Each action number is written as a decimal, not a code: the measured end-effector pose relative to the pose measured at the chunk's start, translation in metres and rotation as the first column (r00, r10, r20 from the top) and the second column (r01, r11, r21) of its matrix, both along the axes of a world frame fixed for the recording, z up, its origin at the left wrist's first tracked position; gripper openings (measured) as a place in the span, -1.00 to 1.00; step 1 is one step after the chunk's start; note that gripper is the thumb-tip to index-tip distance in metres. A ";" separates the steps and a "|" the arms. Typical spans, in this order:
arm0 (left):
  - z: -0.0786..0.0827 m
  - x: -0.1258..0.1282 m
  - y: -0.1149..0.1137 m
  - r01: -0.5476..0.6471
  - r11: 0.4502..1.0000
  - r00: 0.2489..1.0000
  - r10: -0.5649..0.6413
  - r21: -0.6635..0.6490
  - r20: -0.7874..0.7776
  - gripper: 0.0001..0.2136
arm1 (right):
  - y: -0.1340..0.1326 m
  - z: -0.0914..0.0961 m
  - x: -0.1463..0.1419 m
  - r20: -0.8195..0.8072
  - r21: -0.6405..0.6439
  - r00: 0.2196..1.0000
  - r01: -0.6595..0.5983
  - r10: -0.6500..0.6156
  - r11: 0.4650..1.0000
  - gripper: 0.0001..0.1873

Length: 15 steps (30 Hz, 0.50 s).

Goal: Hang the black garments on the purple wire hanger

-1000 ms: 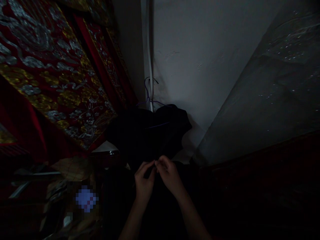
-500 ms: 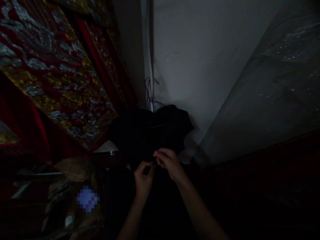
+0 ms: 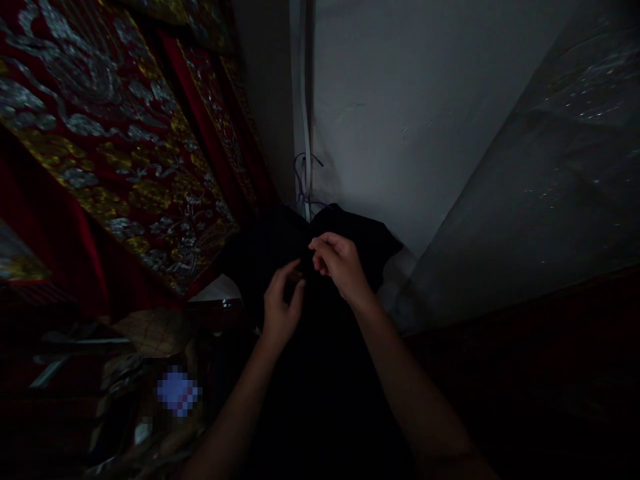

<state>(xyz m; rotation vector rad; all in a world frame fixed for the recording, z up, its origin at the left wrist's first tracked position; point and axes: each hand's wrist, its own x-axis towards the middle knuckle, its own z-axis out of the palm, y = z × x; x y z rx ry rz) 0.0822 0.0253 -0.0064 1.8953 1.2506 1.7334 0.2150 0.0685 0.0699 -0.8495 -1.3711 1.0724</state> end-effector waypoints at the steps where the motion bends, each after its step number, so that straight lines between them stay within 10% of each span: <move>1: 0.021 -0.004 0.008 -0.014 0.997 0.999 0.016 0.082 -0.028 -0.68 | -0.002 0.000 0.001 0.019 0.030 1.000 0.007 -0.007 1.000 -0.69; 6: 0.083 -0.016 0.042 0.061 0.972 0.956 0.008 0.227 -0.292 -0.83 | -0.007 0.010 0.004 0.136 0.217 0.984 0.082 -0.114 0.973 -0.73; 15: 0.092 -0.027 0.020 -0.120 0.942 0.958 0.194 0.314 -0.214 -0.90 | 0.014 -0.063 0.002 0.217 0.168 0.941 0.227 -0.260 0.959 -0.76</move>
